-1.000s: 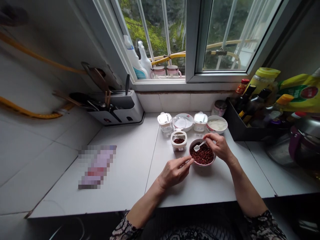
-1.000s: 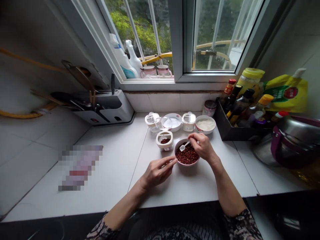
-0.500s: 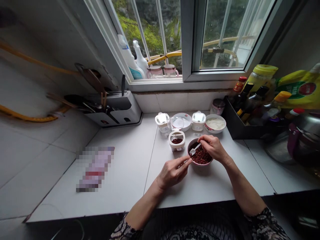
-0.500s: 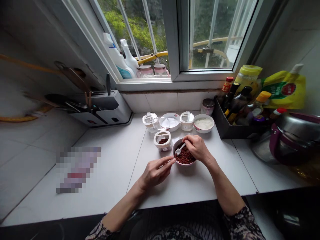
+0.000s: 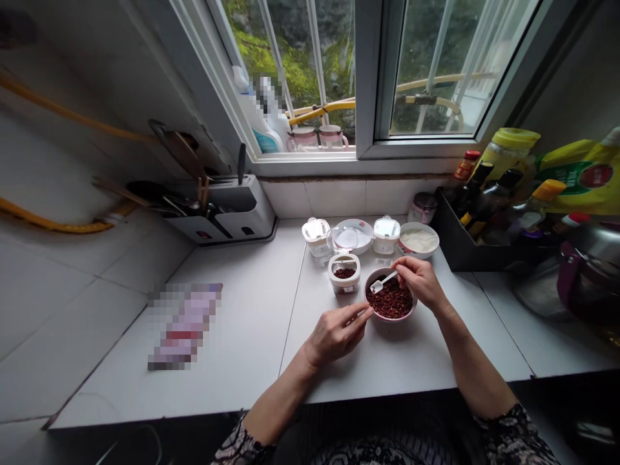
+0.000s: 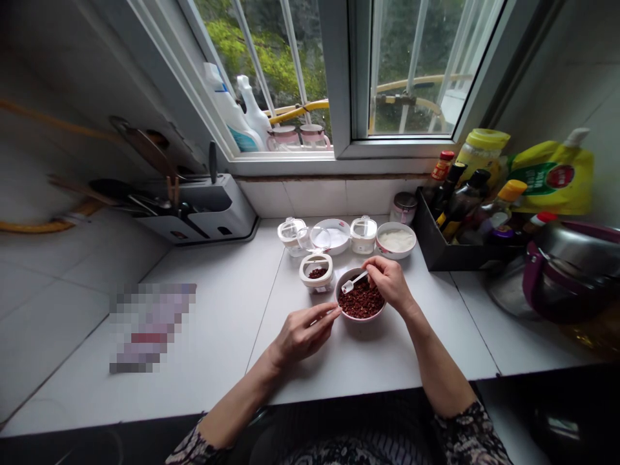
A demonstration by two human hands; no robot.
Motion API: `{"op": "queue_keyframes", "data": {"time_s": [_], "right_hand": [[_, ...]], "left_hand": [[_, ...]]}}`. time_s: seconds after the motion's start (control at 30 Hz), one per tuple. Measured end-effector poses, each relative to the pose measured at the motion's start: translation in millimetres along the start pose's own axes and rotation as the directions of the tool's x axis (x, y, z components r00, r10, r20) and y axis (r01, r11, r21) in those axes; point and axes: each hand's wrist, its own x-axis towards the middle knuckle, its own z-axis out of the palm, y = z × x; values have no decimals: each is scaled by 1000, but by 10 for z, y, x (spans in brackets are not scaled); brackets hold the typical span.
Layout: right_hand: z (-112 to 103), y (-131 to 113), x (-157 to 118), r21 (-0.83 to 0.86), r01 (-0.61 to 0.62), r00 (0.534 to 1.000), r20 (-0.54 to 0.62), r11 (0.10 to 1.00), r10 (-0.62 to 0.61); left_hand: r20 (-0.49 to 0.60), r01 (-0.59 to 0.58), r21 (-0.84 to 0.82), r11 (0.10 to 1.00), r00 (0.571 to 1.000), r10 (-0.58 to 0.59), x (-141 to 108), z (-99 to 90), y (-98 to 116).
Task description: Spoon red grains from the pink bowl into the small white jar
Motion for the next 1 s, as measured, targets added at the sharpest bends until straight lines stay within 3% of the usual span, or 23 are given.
{"op": "queue_keyframes", "data": {"time_s": [0.4, 0.7, 0.8, 0.87, 0.93, 1.0], "right_hand": [[22, -7, 50, 137, -28, 997, -71, 990, 38], [294, -195, 99, 189, 109, 986, -148, 976, -81], [407, -218, 64, 92, 174, 973, -171, 981, -156], [458, -203, 39, -68, 261, 946, -183, 963, -269], [484, -178, 21, -267, 395, 891, -120, 879, -437], [483, -160, 11, -404, 530, 822, 28, 745, -569]], "left_hand": [[-3, 5, -1, 1000, 1000, -5, -13, 11, -4], [-9, 3, 3, 1000, 1000, -3, 4, 3, -2], [-19, -1, 12, 1000, 1000, 1, 10, 5, 0], [-19, 1, 19, 1000, 1000, -1, 10, 9, 1], [-20, 4, 24, 1000, 1000, -3, 7, 13, 2], [-18, 7, 22, 1000, 1000, -7, 3, 14, 2]]}}
